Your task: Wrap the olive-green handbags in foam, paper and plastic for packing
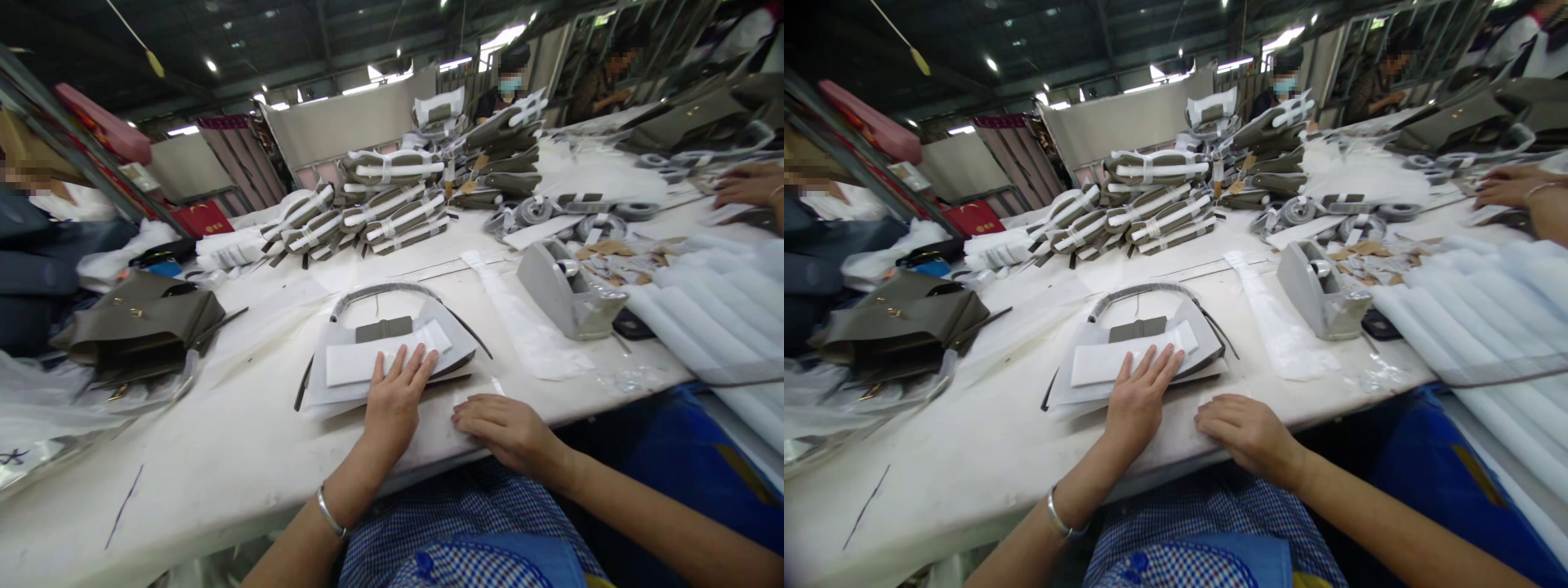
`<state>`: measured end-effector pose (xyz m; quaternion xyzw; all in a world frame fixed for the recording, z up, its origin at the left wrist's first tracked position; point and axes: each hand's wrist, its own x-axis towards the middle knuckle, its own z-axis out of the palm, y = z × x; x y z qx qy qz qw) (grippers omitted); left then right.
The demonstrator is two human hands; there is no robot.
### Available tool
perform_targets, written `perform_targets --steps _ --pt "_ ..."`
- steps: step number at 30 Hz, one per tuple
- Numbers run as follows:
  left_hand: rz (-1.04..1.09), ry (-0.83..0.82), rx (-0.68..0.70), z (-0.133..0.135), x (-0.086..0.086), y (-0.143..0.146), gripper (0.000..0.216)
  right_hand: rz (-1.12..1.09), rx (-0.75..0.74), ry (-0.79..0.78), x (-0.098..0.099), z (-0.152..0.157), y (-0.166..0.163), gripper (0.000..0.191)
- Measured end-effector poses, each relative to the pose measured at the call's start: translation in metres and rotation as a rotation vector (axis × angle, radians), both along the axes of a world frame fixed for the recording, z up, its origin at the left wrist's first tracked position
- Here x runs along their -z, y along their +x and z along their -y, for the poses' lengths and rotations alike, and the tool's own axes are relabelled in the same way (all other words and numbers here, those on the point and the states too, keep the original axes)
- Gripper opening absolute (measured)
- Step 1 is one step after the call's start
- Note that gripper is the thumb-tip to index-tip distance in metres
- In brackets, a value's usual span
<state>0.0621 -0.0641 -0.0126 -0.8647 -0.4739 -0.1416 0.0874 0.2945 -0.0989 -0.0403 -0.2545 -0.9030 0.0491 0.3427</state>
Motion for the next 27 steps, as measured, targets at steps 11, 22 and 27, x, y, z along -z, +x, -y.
perform_targets --steps 11,22,27 --pt "0.119 0.047 0.010 0.001 -0.004 0.004 0.056 -0.101 0.064 -0.158 0.005 0.002 -0.006 0.023" --pt "0.140 0.190 -0.031 -0.002 0.013 0.011 0.041 -0.084 0.061 0.099 -0.002 0.017 -0.012 0.033" --pt "0.117 0.168 -0.022 -0.002 0.015 0.012 0.041 -0.086 0.062 0.139 -0.033 0.005 -0.014 0.031"
